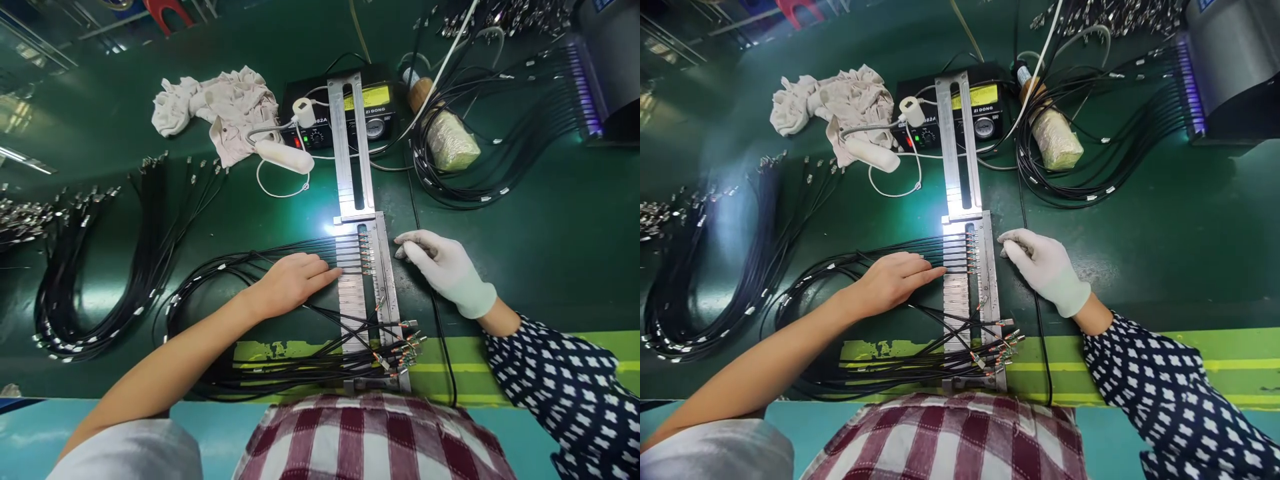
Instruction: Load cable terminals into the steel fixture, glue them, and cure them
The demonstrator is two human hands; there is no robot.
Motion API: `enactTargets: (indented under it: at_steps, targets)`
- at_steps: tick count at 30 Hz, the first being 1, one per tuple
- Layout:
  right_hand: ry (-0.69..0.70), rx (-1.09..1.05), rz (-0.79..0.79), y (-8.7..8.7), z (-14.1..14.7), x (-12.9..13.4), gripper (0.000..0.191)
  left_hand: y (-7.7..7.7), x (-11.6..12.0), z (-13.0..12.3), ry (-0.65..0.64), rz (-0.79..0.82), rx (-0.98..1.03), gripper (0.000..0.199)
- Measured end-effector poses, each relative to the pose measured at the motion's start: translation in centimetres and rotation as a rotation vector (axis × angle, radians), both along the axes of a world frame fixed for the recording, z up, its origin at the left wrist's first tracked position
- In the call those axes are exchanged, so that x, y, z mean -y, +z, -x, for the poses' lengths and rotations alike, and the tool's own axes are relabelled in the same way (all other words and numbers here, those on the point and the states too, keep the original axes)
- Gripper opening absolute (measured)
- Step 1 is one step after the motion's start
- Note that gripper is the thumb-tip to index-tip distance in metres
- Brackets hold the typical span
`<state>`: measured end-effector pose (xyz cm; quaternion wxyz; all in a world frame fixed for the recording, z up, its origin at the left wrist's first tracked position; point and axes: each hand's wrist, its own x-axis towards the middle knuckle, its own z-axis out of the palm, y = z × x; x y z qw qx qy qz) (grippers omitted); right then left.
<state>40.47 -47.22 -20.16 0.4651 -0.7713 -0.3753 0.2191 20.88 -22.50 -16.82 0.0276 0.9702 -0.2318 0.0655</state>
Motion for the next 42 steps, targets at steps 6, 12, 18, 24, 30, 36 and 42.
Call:
enactTargets:
  at_steps: [6, 12, 18, 24, 30, 36, 42]
  targets:
    - [0.006, 0.017, 0.010, 0.1, 0.0, 0.0, 0.024, -0.3, -0.1, -0.4, -0.014, -0.045, 0.028, 0.034]
    - [0.006, -0.009, 0.020, 0.4, -0.1, 0.0, 0.024, -1.5, 1.4, 1.5, 0.103, -0.068, 0.106, 0.033]
    - [0.004, -0.038, 0.015, 0.1, -0.3, -0.1, 0.024, -3.2, 3.6, 3.5, 0.323, -0.064, 0.002, 0.040]
    - [-0.033, -0.087, -0.039, -0.5, -0.1, -0.1, 0.023, -2.3, 3.6, 3.8, 0.383, 0.251, -0.186, 0.038]
    - [-0.023, -0.117, -0.072, -0.5, 0.4, 0.4, 0.028, -0.6, 4.5, 5.1, 0.355, 0.630, -0.358, 0.020]
    - [-0.017, -0.098, -0.071, -0.4, 0.2, 0.1, 0.031, -0.8, 4.4, 4.8, 0.377, 0.749, -0.381, 0.016]
    - [-0.019, -0.103, -0.053, -0.5, 0.2, 0.1, 0.028, 0.5, 4.0, 5.3, 0.362, 0.781, -0.402, 0.013]
